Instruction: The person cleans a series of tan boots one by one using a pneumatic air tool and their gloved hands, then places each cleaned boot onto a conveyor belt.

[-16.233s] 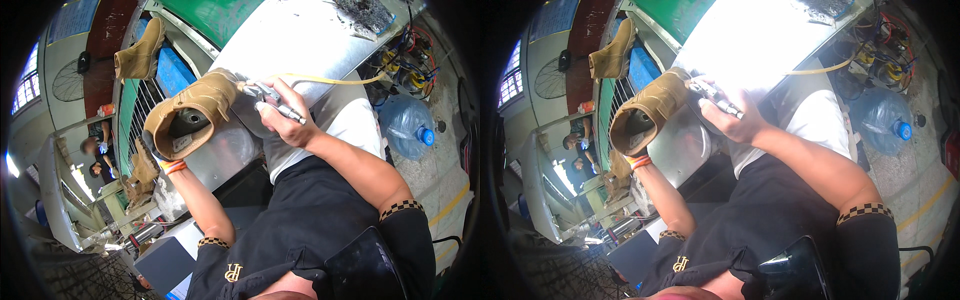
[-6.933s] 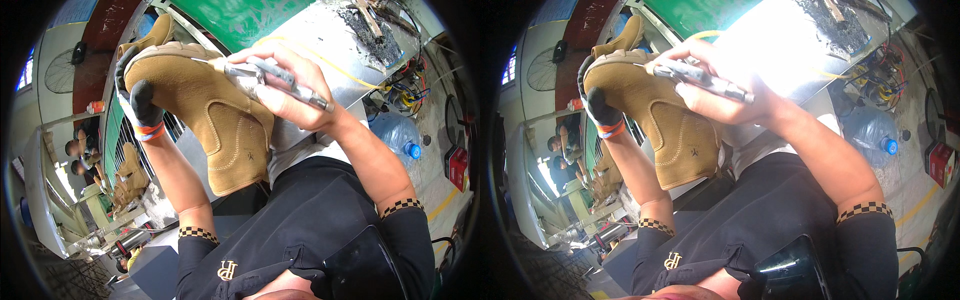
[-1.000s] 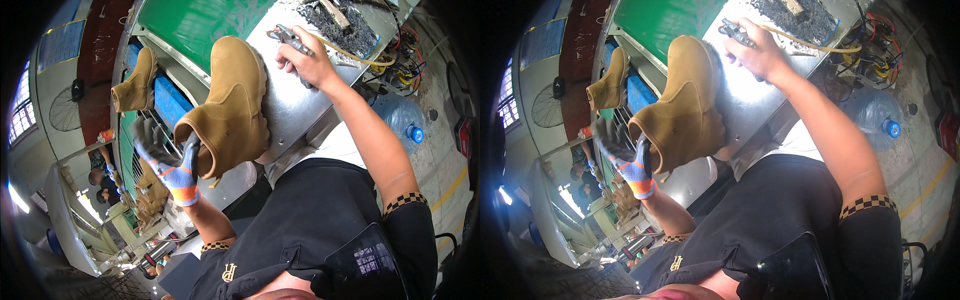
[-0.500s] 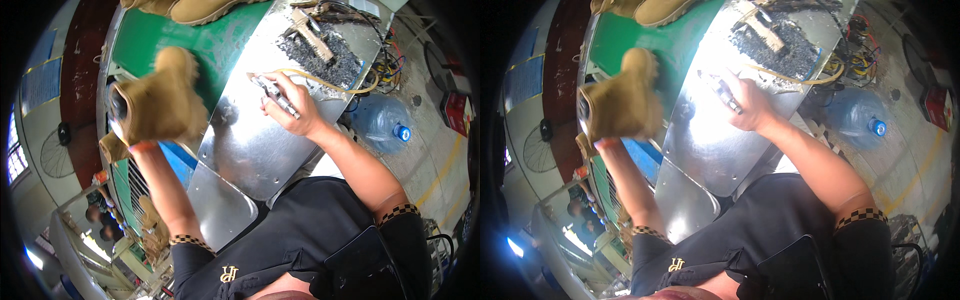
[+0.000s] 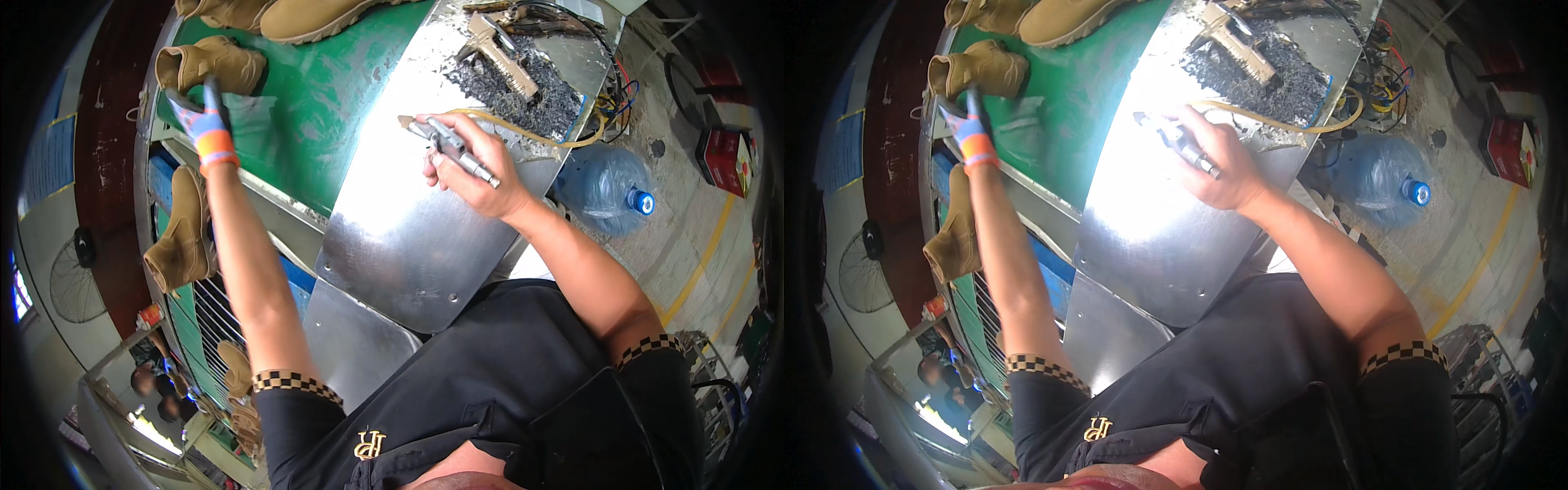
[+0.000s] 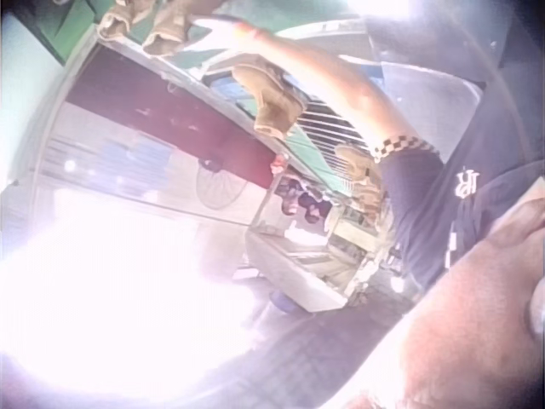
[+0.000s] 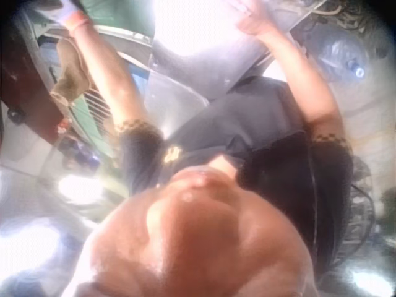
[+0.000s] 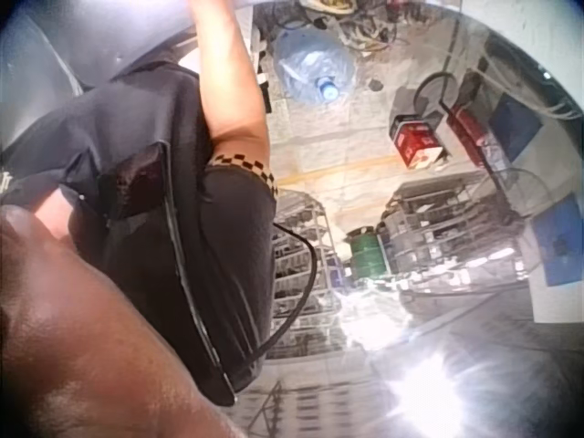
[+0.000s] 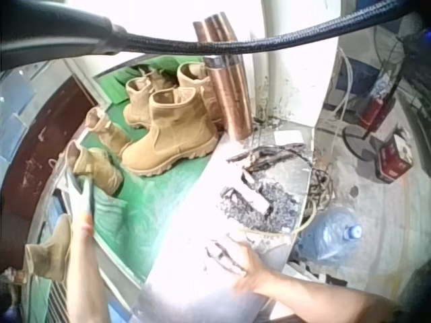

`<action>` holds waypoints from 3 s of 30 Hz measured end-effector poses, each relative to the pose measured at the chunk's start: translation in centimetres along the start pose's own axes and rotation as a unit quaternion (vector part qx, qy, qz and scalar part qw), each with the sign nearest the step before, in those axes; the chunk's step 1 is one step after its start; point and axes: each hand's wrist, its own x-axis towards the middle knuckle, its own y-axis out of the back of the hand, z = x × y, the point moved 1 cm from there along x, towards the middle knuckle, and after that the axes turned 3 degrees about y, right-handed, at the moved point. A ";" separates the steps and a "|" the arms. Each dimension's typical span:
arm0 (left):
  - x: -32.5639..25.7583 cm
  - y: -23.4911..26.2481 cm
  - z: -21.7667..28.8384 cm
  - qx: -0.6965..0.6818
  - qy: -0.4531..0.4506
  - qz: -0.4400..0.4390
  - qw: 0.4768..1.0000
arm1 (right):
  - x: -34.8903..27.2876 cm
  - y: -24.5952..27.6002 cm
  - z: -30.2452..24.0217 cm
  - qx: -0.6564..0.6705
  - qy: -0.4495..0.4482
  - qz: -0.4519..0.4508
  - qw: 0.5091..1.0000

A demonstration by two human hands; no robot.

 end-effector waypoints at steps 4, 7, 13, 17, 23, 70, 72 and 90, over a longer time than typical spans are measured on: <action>-13.6 6.0 5.6 -0.019 0.154 -0.245 0.957 | 0.2 0.1 -0.3 0.047 -0.022 0.005 0.999; -21.9 14.4 5.4 0.012 0.092 -0.267 0.959 | 0.4 -0.4 -0.7 0.085 -0.005 0.017 0.996; -27.9 36.7 -0.8 0.282 0.204 -0.042 0.937 | 0.3 -0.9 -1.1 0.040 0.022 0.024 0.999; -31.5 55.8 -11.1 0.584 0.312 0.068 0.746 | 0.3 -1.4 -1.0 0.034 0.035 0.051 0.998; -34.9 72.7 -19.9 0.597 0.540 0.024 0.593 | 0.3 -1.5 -0.4 0.038 0.048 0.062 0.996; -32.3 27.3 22.2 0.349 -0.064 -0.380 0.854 | -7.6 2.5 -1.7 -0.075 0.057 0.042 0.995; -32.5 27.7 23.3 0.329 -0.087 -0.321 0.884 | -7.8 3.8 -2.2 -0.088 0.069 0.012 0.994; -25.0 26.9 22.6 -0.238 -0.008 0.117 0.964 | -9.4 -0.5 -9.2 -0.012 0.112 -0.207 0.972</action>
